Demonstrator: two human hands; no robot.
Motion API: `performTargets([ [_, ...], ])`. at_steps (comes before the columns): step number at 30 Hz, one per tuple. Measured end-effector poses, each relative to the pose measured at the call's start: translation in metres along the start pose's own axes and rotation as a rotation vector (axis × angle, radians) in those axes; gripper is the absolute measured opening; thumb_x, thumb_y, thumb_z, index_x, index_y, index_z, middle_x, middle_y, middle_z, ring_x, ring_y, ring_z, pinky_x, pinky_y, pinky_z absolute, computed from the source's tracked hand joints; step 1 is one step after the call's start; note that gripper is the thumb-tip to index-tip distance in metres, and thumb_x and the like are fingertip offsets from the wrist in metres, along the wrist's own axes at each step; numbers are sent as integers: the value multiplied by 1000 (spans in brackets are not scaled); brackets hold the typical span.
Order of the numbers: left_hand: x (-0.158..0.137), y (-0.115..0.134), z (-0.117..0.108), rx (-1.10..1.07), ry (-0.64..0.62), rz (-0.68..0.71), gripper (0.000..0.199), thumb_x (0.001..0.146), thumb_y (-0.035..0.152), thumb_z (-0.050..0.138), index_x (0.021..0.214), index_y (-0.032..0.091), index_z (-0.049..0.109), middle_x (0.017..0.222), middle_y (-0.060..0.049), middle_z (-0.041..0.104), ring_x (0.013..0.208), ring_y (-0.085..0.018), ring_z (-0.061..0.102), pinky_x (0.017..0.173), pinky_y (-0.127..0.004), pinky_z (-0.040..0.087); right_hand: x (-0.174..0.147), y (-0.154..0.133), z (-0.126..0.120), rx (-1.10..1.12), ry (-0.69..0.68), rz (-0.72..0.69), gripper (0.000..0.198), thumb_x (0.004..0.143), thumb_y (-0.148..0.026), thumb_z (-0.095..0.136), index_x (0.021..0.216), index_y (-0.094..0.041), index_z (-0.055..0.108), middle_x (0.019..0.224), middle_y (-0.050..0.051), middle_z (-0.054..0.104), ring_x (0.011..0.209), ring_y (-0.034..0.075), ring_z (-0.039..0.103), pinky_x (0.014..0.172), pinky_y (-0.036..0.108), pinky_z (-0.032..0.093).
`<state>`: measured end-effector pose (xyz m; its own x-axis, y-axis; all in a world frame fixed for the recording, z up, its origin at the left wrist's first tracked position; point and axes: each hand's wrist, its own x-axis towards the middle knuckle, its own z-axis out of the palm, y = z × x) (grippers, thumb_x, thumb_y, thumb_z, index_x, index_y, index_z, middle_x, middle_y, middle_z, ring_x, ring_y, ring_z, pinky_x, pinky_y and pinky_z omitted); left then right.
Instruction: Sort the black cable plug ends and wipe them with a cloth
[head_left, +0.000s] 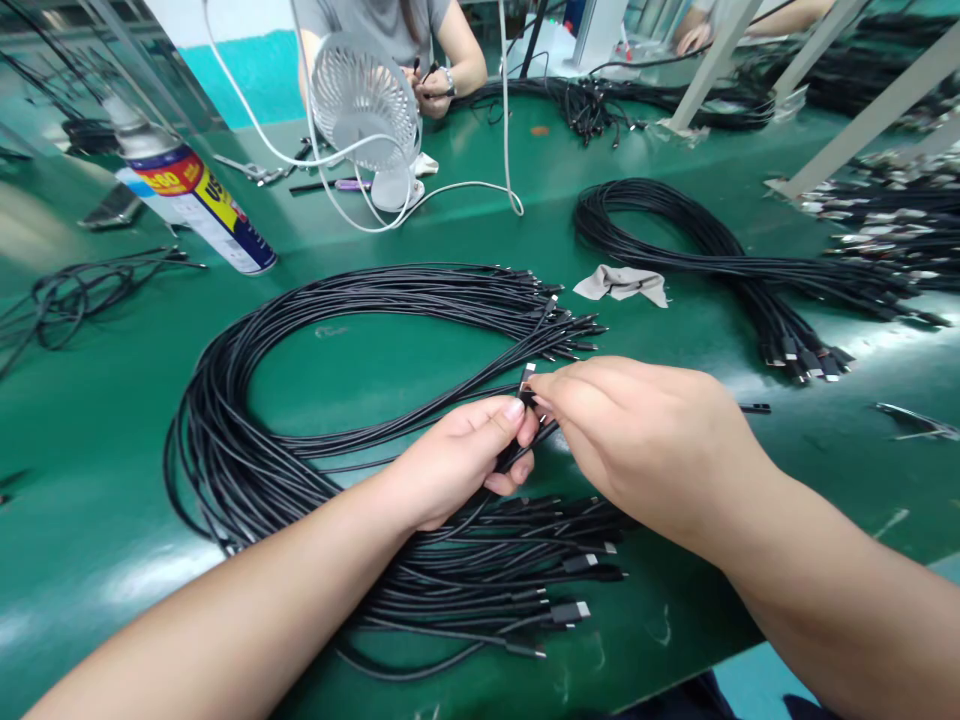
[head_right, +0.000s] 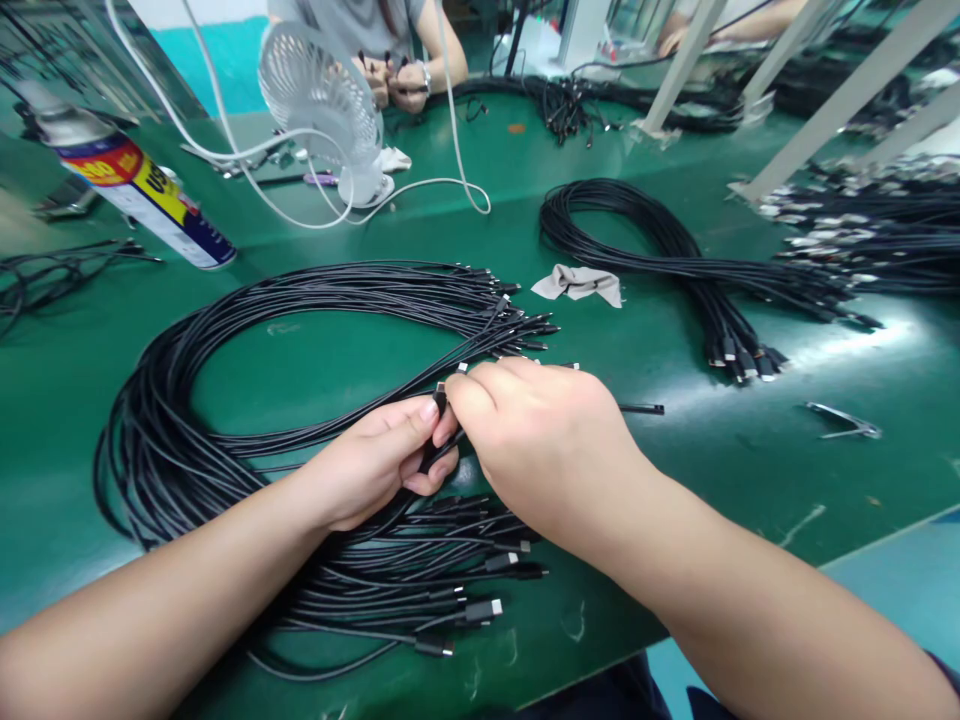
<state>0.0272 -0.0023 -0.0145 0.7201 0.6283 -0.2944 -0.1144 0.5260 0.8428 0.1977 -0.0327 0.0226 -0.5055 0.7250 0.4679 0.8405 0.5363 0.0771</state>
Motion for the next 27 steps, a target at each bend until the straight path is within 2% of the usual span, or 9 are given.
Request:
performTargets([
  [14, 0, 1, 3, 23, 31, -20, 42, 84, 55, 55, 72, 17, 45, 61, 2, 44, 58, -9, 40, 49, -17, 27, 1, -2, 0, -22, -5, -5, 22, 84, -9, 52, 92, -9, 72, 87, 9, 74, 63, 18, 65, 51, 31, 41],
  [27, -1, 1, 2, 66, 46, -15, 40, 86, 54, 52, 73, 17, 45, 60, 2, 45, 57, -9, 41, 49, -17, 29, 0, -4, 1, -38, -7, 11, 20, 85, -10, 51, 90, -11, 70, 85, 8, 73, 63, 17, 63, 52, 30, 41],
])
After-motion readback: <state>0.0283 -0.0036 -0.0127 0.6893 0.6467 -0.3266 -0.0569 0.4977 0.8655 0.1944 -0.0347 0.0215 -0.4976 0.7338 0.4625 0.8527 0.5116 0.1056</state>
